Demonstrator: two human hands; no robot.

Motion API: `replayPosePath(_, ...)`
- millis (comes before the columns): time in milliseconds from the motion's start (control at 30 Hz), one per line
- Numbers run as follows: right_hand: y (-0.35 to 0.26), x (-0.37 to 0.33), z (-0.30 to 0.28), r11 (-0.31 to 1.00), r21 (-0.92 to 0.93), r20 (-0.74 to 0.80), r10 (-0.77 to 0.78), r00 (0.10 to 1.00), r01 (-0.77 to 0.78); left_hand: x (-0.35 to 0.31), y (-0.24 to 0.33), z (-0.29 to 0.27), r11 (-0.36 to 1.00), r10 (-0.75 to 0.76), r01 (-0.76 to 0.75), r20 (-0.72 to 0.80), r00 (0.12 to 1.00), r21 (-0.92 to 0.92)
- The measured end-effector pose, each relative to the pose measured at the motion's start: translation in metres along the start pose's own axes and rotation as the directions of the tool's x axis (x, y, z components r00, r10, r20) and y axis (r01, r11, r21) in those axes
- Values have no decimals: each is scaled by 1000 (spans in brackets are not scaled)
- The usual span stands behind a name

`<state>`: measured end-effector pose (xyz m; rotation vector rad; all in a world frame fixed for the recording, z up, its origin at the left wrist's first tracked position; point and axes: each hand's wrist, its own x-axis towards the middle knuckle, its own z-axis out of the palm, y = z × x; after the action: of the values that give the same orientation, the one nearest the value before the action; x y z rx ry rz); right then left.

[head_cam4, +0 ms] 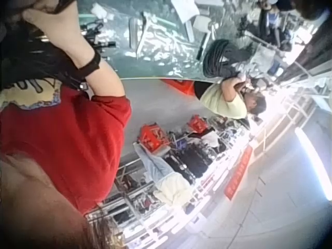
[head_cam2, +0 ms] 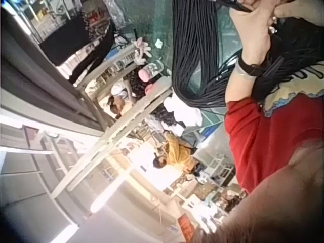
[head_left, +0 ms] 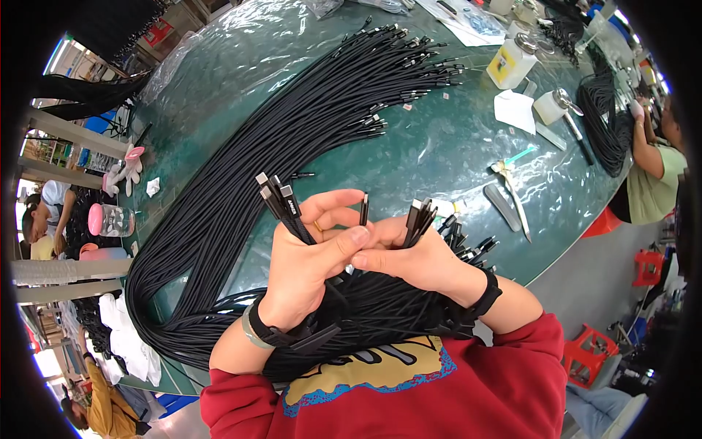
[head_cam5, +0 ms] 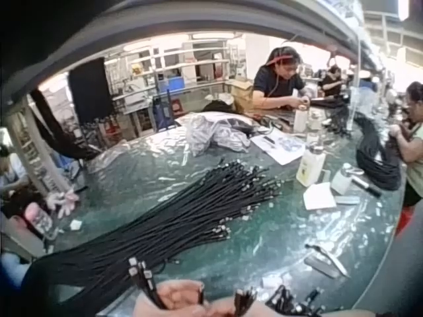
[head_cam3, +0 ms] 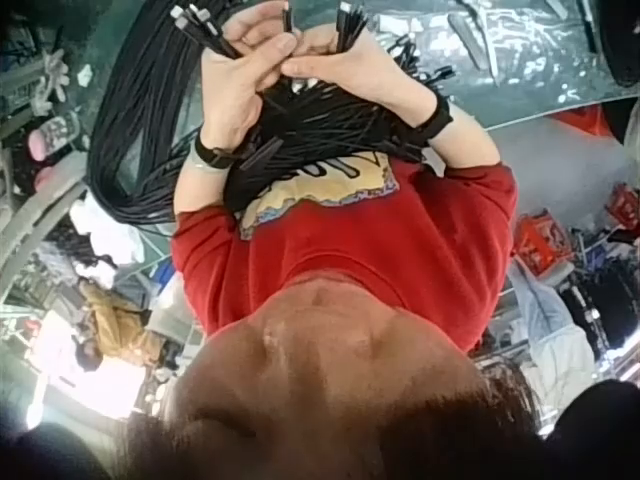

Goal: The person gathers several black cables and wipes the metal connectors one by one with a cloth-wrapped stick. After cleaning the connectors, the person bundles the cables together and sets them back on the table.

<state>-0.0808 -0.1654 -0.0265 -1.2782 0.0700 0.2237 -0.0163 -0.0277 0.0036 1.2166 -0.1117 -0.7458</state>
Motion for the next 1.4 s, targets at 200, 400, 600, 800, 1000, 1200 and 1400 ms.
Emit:
replayPosePath(200, 2, 0, -1, 1000, -30, -49, 2, 999, -4, -1, 0, -5, 1000, -4, 3, 34, 999, 4)
replayPosePath(400, -4, 0, 3, 1000, -18, -55, -4, 999, 3, -1, -1, -6, 1000, -16, 17, 33, 999, -26)
replayPosePath(600, 5, 2, -1, 995, 83, -7, 53, 999, -52, -1, -3, -3, 999, 39, -39, 27, 999, 2)
replayPosePath(800, 6, 3, 1, 995, 100, 12, 13, 1000, -14, -2, -3, -3, 1000, 28, -28, 17, 999, -8)
replayPosePath(1000, 4, 2, -5, 996, 45, 76, 70, 995, -74, 0, -2, -7, 999, -11, 12, 43, 999, -30)
replayPosePath(1200, 4, 2, -1, 988, 153, 27, 0, 1000, -4, 0, 2, -9, 997, -82, 80, 128, 988, 22)
replayPosePath(1400, 15, 11, -4, 935, -45, -239, -353, 905, 352, 6, 7, -8, 1000, -24, 28, 217, 976, -11)
